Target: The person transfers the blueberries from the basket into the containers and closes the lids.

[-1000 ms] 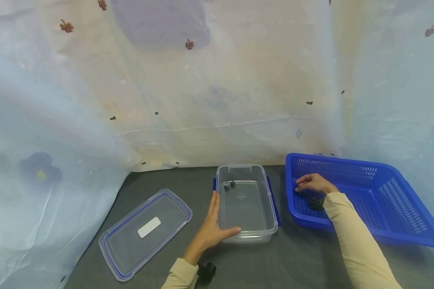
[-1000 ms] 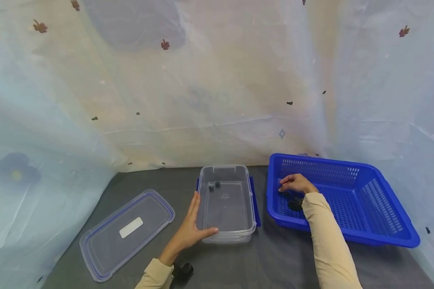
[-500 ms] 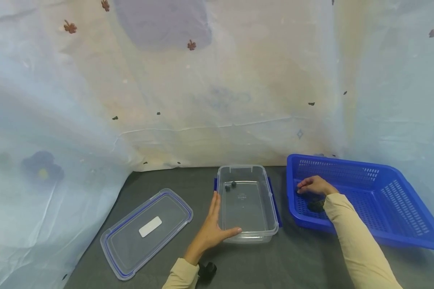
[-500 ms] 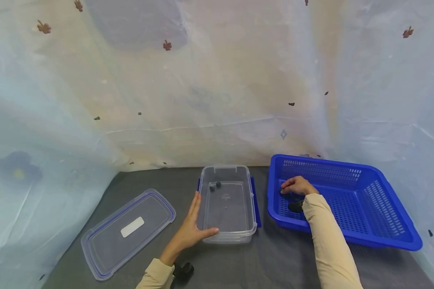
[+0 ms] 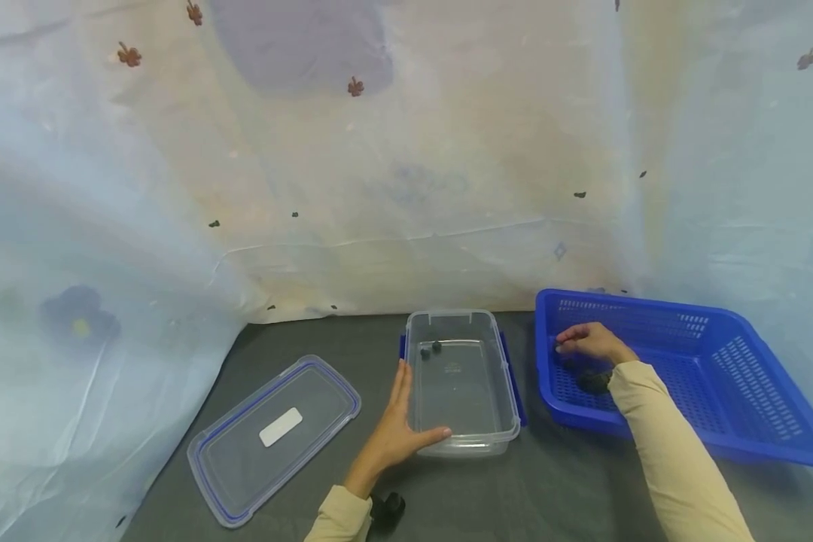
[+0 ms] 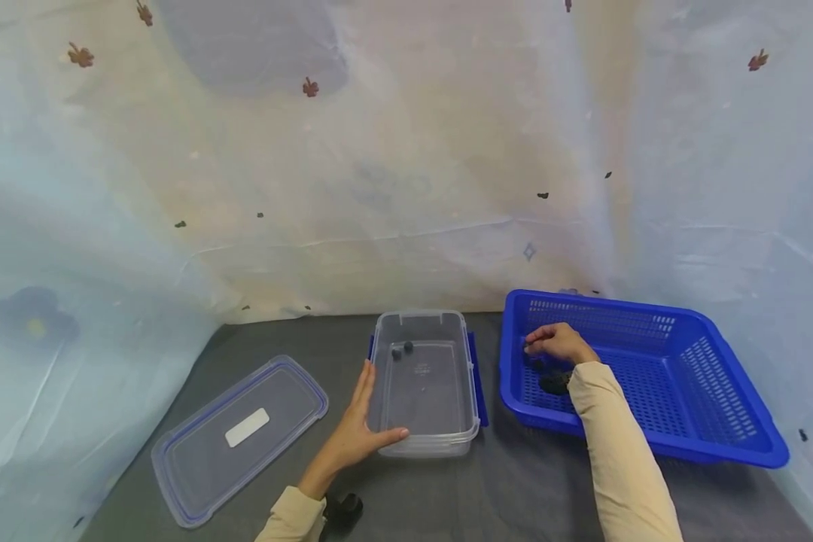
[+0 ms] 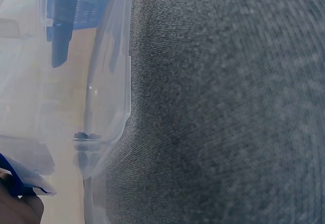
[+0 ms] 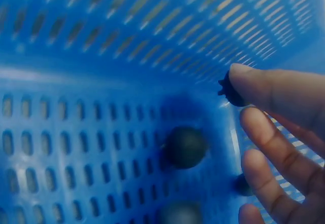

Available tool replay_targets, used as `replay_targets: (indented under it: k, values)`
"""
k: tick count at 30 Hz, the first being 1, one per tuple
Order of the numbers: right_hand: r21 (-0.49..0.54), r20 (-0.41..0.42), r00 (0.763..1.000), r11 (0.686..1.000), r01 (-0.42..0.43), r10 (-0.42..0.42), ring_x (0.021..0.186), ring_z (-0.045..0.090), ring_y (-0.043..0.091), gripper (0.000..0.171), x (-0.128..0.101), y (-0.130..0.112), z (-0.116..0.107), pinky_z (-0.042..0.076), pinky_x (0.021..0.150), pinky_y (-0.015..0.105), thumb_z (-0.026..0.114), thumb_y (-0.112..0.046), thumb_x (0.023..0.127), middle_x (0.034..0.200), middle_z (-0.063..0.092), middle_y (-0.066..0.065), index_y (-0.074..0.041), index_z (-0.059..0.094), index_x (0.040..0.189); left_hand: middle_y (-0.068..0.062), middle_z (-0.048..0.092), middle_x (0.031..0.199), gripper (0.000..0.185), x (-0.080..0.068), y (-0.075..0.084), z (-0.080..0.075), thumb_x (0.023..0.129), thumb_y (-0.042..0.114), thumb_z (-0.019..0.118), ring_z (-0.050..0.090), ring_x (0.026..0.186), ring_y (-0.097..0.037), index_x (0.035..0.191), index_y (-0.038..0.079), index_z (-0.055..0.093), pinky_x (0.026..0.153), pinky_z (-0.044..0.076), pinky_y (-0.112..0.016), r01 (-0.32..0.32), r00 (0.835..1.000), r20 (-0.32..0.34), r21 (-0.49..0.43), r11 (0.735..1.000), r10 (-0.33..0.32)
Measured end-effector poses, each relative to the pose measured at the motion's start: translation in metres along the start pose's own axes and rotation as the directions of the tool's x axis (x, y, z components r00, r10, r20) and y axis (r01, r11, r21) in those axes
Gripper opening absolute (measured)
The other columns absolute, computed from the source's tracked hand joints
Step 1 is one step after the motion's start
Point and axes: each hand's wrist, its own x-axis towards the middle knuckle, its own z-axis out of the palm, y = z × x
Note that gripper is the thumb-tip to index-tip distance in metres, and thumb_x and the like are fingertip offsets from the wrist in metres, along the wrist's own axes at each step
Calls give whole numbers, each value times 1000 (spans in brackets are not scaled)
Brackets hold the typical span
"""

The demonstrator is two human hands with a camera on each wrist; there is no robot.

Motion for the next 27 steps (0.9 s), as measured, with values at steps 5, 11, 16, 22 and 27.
replay_targets:
  k: [5, 11, 16, 22, 27]
  values:
    - [11, -52, 999, 1000, 13, -13, 105, 60, 38, 36, -2, -6, -5, 40, 96, 58, 71, -18, 90, 106, 68, 17, 8, 64, 113, -7, -12, 161, 121, 0, -1, 0, 75, 44, 82, 1, 143, -38, 156, 10, 0, 105, 18, -66, -4, 1000, -9, -3, 1000, 4]
    - [34, -72, 997, 999, 13, -11, 106, 59, 37, 40, -8, -16, -11, 41, 95, 57, 70, -21, 91, 110, 67, 19, 8, 62, 116, -7, -12, 161, 121, -1, -1, 0, 75, 44, 82, 0, 143, -38, 156, 11, -1, 105, 17, -66, 3, 1000, -9, -10, 1000, -3]
    - [40, -100, 995, 999, 28, -23, 103, 59, 35, 43, -15, -27, -15, 44, 91, 53, 71, -25, 90, 110, 66, 17, 6, 61, 118, -6, -11, 161, 121, -2, -1, 0, 74, 44, 83, 1, 143, -38, 157, 11, 0, 105, 18, -66, 3, 1000, -15, -12, 1000, -4]
    - [59, -122, 991, 996, 67, -60, 104, 58, 36, 47, -24, -40, -21, 42, 94, 57, 71, -28, 90, 111, 64, 18, 6, 60, 120, -6, -11, 161, 122, -2, -1, 0, 74, 46, 83, 3, 143, -39, 157, 11, 1, 104, 19, -67, 8, 1000, -22, 1, 1000, -7]
    - [82, -149, 986, 993, 83, -70, 104, 58, 31, 51, -31, -48, -26, 40, 98, 55, 71, -32, 90, 114, 63, 19, 5, 59, 122, -5, -11, 161, 121, -2, -1, 0, 74, 46, 82, 3, 143, -39, 157, 13, 0, 105, 19, -67, 7, 1000, -16, 3, 1000, -7]
